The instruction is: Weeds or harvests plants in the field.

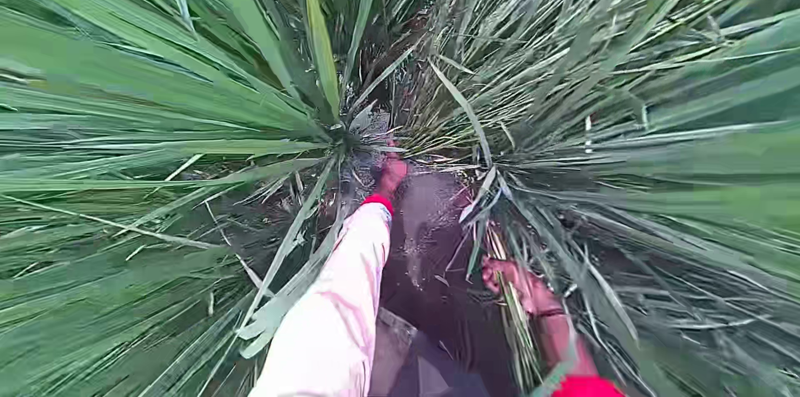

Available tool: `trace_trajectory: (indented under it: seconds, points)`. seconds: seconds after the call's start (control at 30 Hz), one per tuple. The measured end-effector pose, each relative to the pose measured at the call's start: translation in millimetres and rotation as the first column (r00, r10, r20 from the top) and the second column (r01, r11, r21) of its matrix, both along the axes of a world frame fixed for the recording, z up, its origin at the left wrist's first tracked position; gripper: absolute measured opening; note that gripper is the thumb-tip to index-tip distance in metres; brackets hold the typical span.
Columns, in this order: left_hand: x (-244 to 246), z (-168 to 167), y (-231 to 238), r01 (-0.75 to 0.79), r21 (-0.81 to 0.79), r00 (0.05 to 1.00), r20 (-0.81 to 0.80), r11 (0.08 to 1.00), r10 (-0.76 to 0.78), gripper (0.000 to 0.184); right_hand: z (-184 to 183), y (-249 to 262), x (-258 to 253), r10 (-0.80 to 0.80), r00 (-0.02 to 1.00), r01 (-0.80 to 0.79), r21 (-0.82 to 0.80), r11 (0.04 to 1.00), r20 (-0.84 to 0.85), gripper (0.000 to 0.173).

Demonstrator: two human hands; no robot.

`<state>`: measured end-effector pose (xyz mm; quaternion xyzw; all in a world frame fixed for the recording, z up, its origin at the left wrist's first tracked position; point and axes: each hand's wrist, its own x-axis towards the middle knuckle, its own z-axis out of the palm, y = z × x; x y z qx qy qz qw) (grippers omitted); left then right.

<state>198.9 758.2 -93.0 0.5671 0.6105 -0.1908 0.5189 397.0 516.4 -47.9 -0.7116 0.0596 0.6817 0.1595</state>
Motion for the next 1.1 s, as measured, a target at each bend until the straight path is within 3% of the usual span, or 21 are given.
trace_trajectory:
  seconds: [0.03,0.1,0.2,0.27,0.37,0.4,0.47,0.53,0.57,0.63,0.67,0.73,0.8,0.87,0.97,1.03,1.1]
  points:
    - [6,-19,-8,0.018,-0.004,1.000,0.011,1.000,-0.018,0.063,-2,-1,2,-0.038,0.999,0.038,-0.005,0.999,-0.004,0.023]
    - [7,-60,-37,0.077,0.144,0.993,0.083,0.987,-0.089,0.060,-7,-7,3,-0.090,0.993,0.090,-0.005,0.996,0.082,0.026]
    - [-7,-62,-59,0.352,0.125,0.933,0.032,0.928,-0.358,0.048,-10,-32,3,-0.051,0.977,0.057,-0.025,0.998,0.209,0.024]
    - [-27,-65,-64,0.436,0.134,0.898,0.010,0.890,-0.441,0.051,5,-38,-8,-0.049,0.958,0.055,-0.013,0.998,0.284,0.016]
    - [-69,-73,-86,0.198,0.204,0.974,0.073,0.959,-0.216,0.047,29,-44,-7,-0.047,0.915,0.065,-0.032,0.997,0.400,0.020]
    - [-85,-72,-91,0.157,0.181,0.983,0.069,0.971,-0.172,0.048,42,-44,-8,0.008,0.893,0.001,-0.021,1.000,0.450,0.020]
    - [-113,-84,-94,0.212,0.163,0.971,0.073,0.964,-0.226,0.051,70,-39,-10,0.172,0.885,-0.203,0.026,0.979,0.434,0.030]
    - [-119,-65,-83,0.143,0.084,0.984,0.095,0.986,-0.151,0.048,57,-22,-10,0.273,0.910,-0.290,0.008,0.957,0.312,0.023]
    - [-114,-42,-74,0.115,-0.010,0.990,0.078,0.993,-0.114,0.047,35,-14,-10,0.244,0.948,-0.245,-0.017,0.969,0.204,0.017]
    - [-100,-6,-63,0.190,-0.154,0.982,0.036,0.970,-0.186,0.047,-15,2,-18,0.123,0.992,-0.121,-0.075,0.990,0.024,0.022]
    - [-103,-16,-74,0.199,-0.047,0.976,0.099,0.979,-0.193,0.048,-29,19,-35,0.077,0.997,-0.077,-0.089,0.993,0.001,0.020]
    - [-106,-59,-108,0.021,0.211,0.979,0.192,0.977,-0.063,0.054,-54,49,-75,-0.031,1.000,0.031,-0.043,0.999,0.005,0.024]
    - [-96,-45,-117,-0.156,0.109,0.982,0.124,0.982,0.142,0.056,-75,79,-118,-0.130,0.991,0.127,0.079,0.989,0.030,0.032]
    - [-95,-55,-141,-0.303,0.149,0.953,0.048,0.941,0.300,0.058,-97,107,-156,-0.164,0.980,0.144,0.165,0.976,0.115,0.025]
    - [-107,-53,-149,-0.350,0.029,0.933,0.096,0.936,0.346,0.053,-125,138,-193,-0.201,0.973,0.168,0.251,0.953,0.110,0.028]
    - [-116,-58,-147,-0.440,0.097,0.882,0.232,0.893,0.410,0.048,-137,159,-208,-0.379,0.925,0.369,0.277,0.887,-0.015,0.031]
    - [-122,-53,-137,-0.420,0.062,0.896,0.189,0.905,0.402,0.048,-146,168,-216,-0.538,0.830,0.556,0.260,0.789,-0.146,0.026]
